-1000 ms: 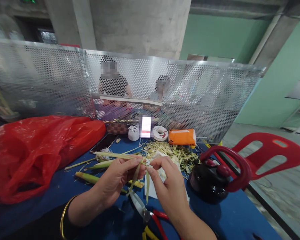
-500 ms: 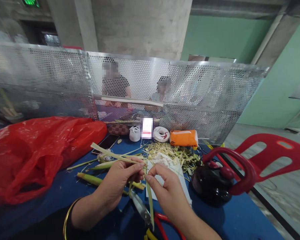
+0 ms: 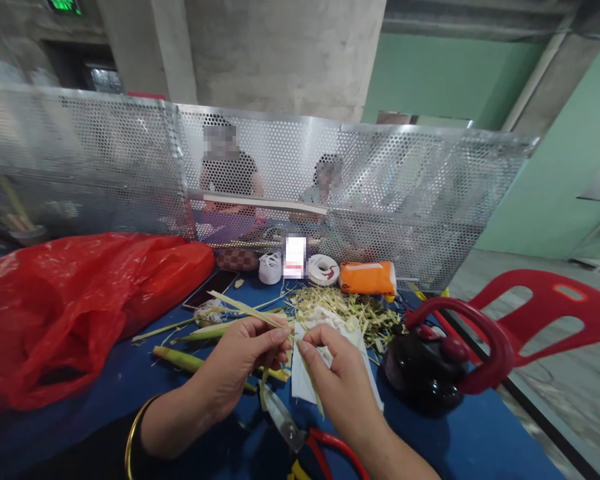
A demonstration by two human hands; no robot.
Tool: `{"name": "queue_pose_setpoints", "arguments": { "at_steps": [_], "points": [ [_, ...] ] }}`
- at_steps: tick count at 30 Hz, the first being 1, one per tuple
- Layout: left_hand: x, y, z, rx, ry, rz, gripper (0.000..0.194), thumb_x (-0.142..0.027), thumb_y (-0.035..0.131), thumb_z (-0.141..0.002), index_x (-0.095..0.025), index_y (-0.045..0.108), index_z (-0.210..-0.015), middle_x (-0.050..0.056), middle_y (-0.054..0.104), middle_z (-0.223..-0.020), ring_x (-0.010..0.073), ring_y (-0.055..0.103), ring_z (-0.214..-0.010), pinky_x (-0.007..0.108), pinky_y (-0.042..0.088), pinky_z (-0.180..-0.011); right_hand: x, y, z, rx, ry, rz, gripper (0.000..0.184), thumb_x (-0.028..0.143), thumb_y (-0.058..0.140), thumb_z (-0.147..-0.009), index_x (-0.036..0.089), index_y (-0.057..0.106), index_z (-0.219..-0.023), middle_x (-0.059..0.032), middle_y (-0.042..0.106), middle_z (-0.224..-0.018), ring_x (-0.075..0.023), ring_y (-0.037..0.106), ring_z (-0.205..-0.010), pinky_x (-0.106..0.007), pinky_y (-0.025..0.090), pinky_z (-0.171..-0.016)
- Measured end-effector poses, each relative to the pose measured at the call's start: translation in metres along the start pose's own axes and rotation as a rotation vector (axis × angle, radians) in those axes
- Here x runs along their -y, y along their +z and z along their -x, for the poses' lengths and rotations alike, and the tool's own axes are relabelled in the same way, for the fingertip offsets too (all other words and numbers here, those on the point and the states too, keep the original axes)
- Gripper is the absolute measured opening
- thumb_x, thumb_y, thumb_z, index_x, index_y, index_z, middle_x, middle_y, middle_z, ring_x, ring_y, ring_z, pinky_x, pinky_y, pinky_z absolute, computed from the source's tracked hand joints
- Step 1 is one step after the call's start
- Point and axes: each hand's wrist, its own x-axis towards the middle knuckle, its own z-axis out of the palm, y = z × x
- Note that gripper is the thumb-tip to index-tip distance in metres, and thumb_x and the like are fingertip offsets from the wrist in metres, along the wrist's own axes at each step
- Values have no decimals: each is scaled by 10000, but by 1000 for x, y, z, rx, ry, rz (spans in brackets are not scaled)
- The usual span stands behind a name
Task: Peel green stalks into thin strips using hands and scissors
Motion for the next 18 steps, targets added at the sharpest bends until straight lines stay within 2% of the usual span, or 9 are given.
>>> {"name": "queue_pose_setpoints", "arguments": {
  "at_steps": [4, 8, 10, 13, 18],
  "points": [
    [1, -1, -1, 21, 19, -39, 226, -297, 732, -697, -122, 649, -813, 6, 637, -614, 90, 565, -524, 187, 418, -508, -3, -2, -2, -3, -42, 41, 237, 356, 503, -893, 200, 585, -735, 3, 588, -667, -157, 541, -624, -252, 441, -578],
    [-1, 1, 1, 63, -16, -82, 303, -404, 674, -749, -107, 650, -697, 35, 642, -624, 97, 569, -516, 209, 448, -520, -3, -4, -4, -144, -146, -41, 169, 299, 548, -878, 210, 667, -959, -61, 687, -911, -213, 637, -849, -336, 510, -777],
    [-1, 2, 2, 79, -43, -68, 334, -430, 664, -751, -106, 645, -671, 46, 654, -638, 98, 571, -498, 215, 453, -512, -4, -5, -5, -139, -228, -55, 194, 252, 572, -863, 238, 683, -1023, -68, 689, -995, -223, 639, -935, -364, 507, -833],
    [2, 3, 2, 112, -64, -56, 292, -394, 699, -723, -105, 660, -699, 39, 658, -638, 95, 578, -498, 205, 450, -504, -7, -6, -6, -95, -299, -12, 138, 220, 580, -866, 252, 703, -920, -52, 693, -950, -217, 642, -927, -360, 504, -825],
    [3, 5, 2, 115, -109, -46, 212, -307, 720, -690, -107, 650, -673, 28, 645, -610, 88, 566, -482, 193, 438, -486, -11, -5, -6, -115, -330, 159, 124, 213, 527, -907, 226, 631, -839, -46, 669, -868, -214, 622, -863, -353, 472, -778]
  ]
}}
